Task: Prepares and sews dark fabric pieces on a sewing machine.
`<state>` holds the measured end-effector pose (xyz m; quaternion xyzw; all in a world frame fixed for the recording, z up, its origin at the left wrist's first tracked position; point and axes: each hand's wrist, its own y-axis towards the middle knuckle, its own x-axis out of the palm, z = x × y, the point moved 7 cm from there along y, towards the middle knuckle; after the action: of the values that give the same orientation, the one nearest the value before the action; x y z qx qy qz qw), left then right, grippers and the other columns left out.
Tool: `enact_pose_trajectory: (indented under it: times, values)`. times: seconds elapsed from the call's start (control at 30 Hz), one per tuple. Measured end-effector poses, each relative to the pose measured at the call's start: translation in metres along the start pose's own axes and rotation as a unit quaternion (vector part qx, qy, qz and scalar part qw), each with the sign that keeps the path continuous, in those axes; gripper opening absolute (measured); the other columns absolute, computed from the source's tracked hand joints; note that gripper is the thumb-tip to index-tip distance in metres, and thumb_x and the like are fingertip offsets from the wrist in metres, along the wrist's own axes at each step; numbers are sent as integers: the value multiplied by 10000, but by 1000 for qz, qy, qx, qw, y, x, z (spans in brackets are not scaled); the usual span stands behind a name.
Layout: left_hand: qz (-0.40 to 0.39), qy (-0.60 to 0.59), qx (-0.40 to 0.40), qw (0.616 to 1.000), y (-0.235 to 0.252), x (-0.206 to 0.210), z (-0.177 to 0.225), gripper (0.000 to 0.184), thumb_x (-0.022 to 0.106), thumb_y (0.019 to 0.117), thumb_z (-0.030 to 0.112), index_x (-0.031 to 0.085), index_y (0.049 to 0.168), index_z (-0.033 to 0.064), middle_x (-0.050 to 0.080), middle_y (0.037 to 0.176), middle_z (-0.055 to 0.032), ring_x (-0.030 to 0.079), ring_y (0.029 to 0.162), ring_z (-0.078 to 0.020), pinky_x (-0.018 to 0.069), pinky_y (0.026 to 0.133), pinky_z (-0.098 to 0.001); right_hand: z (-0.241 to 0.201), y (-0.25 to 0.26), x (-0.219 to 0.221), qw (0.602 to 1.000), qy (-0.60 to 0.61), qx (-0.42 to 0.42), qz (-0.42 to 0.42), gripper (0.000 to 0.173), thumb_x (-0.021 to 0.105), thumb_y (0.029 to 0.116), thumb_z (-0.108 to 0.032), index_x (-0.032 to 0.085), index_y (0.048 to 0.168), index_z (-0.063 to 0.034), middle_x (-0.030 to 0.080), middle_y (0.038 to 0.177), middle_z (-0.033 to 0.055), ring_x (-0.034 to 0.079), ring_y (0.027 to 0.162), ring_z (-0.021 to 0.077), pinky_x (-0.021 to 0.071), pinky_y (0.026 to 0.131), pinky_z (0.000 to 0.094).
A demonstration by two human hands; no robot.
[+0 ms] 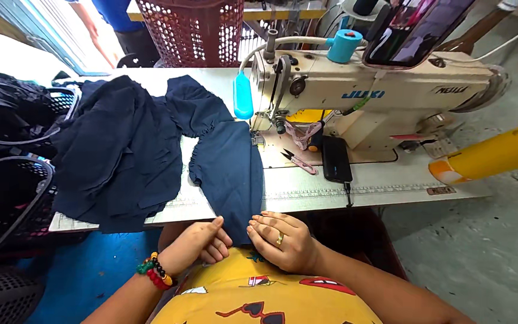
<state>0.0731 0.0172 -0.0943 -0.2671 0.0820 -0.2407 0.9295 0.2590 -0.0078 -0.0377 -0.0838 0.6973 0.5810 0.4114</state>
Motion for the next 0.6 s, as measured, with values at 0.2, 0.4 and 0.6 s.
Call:
enact_pose_trajectory:
  times: [0.2, 0.4, 0.6]
  values:
    - [-37, -175, 2, 984, 22, 34, 9, 582, 208, 1104, 454, 636, 1198, 72, 722, 1113, -15, 680, 1079, -127, 544, 961, -350, -1, 4, -4, 1000, -11, -7, 19, 149, 559, 997, -53, 707, 1017, -41, 773, 928, 103, 755, 944, 228, 589, 933, 367]
    - [45, -379, 11, 924, 28, 42, 30, 399, 380, 1112, 339, 535, 1311, 29, 708, 1129, -142, 721, 1005, -228, 602, 890, -387, -2, 10, -7, 999, -28, -31, 17, 150, 550, 999, -44, 697, 1024, -28, 769, 921, 107, 752, 933, 230, 584, 939, 376]
    - [154, -359, 46, 919, 52, 27, 42, 387, 604, 1032, 286, 554, 1302, 13, 712, 1098, -156, 711, 1013, -240, 596, 892, -404, -7, 10, 0, 1000, -6, -31, 1, 152, 550, 988, -23, 701, 986, -10, 763, 878, 114, 762, 896, 248, 604, 919, 400]
